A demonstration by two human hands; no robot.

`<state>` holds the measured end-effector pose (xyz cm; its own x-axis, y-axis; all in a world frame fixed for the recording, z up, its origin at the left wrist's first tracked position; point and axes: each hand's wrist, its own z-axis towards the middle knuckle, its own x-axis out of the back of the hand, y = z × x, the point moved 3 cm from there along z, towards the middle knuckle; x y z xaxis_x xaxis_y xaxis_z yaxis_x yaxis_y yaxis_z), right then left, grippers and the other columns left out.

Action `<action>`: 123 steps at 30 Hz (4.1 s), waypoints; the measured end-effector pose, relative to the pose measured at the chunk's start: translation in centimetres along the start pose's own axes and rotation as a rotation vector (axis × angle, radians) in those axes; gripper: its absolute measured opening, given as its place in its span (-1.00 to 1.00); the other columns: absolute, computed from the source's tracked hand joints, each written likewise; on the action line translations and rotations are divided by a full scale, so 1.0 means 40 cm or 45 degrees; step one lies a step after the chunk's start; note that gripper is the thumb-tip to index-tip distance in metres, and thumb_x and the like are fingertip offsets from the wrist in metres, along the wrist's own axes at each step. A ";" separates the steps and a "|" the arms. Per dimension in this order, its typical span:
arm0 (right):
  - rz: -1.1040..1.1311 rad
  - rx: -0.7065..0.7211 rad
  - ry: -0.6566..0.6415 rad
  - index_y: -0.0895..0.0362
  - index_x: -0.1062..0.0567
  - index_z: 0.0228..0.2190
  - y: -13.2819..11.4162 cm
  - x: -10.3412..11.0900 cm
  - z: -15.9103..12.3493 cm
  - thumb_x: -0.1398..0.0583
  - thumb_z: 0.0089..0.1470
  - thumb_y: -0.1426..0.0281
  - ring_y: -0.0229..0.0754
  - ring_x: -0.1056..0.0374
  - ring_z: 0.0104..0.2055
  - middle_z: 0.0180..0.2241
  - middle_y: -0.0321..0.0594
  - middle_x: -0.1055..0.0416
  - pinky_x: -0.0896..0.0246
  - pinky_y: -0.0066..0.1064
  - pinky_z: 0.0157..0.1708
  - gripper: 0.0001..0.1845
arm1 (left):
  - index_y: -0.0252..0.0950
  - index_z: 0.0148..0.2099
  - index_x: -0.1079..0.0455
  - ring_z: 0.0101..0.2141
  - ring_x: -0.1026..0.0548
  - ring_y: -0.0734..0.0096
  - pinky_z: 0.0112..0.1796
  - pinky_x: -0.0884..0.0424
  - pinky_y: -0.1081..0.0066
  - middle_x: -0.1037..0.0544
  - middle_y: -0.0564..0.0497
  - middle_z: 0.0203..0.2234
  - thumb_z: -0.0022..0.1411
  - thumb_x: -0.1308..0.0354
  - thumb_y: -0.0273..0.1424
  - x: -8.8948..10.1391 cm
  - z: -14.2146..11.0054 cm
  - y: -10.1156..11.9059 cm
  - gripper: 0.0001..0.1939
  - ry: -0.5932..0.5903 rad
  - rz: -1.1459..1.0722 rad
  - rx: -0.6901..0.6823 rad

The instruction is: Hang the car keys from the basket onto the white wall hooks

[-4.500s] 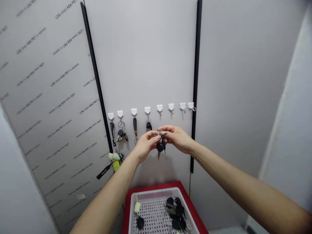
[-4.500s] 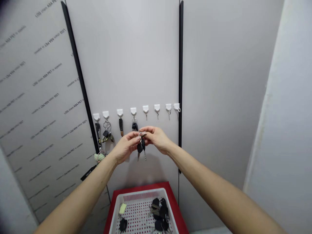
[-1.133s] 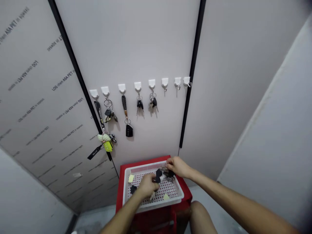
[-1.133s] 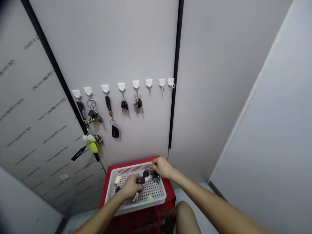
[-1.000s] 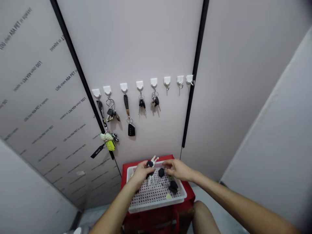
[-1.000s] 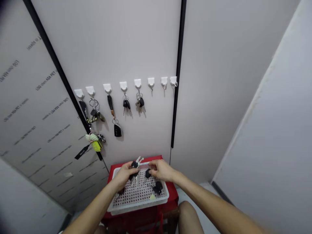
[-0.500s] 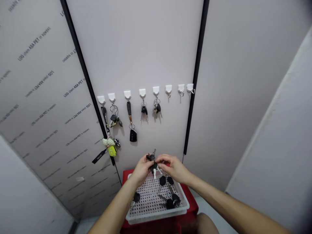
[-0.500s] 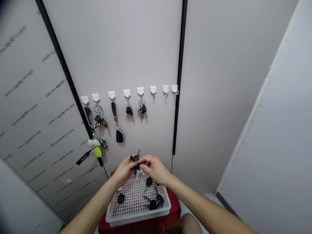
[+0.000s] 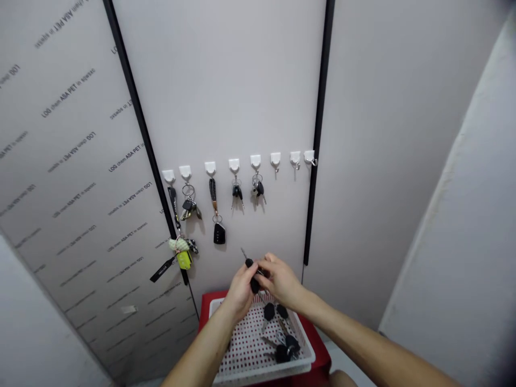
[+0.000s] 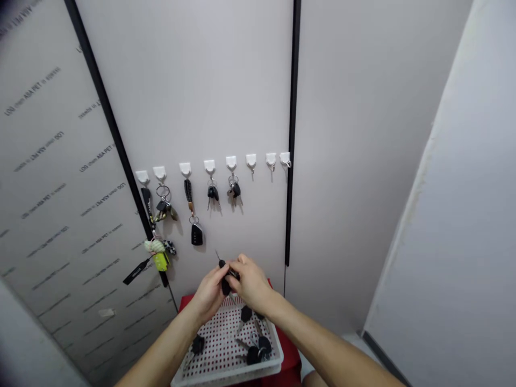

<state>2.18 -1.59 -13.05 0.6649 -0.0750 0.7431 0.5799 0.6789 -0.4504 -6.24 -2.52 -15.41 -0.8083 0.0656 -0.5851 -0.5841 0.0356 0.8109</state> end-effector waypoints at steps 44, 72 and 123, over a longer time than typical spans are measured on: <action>-0.455 -0.103 -0.572 0.20 -0.41 -0.44 0.130 -0.077 -0.082 -0.02 -0.25 0.48 -0.15 -0.22 -0.31 -0.41 -0.10 -0.38 -0.05 -0.38 -0.32 -0.76 | -0.44 -0.17 -0.22 -0.30 -0.32 0.43 -0.23 -0.20 0.45 -0.35 -0.11 -0.26 -0.12 0.05 -0.50 0.122 0.007 -0.116 -0.63 0.006 1.764 -0.008; -0.552 -0.139 -0.601 0.18 -0.36 -0.38 0.160 -0.158 -0.139 0.02 -0.22 0.51 -0.09 -0.14 -0.22 -0.36 -0.08 -0.34 0.24 -0.21 -0.20 -0.72 | -0.37 -0.21 -0.21 -0.32 -0.34 0.33 -0.34 -0.20 0.41 -0.40 -0.10 -0.37 -0.10 0.12 -0.52 0.142 0.010 -0.228 -0.68 0.091 2.044 0.150; 0.056 -0.355 0.909 0.24 -0.38 -0.48 0.157 0.441 0.269 -0.01 -0.28 0.53 -0.32 -0.26 -0.50 -0.53 -0.23 -0.35 -0.14 -0.42 -0.38 -0.78 | -0.38 -0.05 -0.10 -0.17 -0.25 0.34 -0.16 -0.15 0.37 -0.25 -0.13 -0.13 -0.10 0.04 -0.45 -0.276 0.131 0.165 -0.52 -0.231 1.872 -0.647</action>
<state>12.49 9.20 2.55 0.7780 -0.5699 0.2643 0.5801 0.4902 -0.6505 -0.80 2.23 -3.55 -0.6724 -0.1448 0.7259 0.6861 -0.4899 0.5379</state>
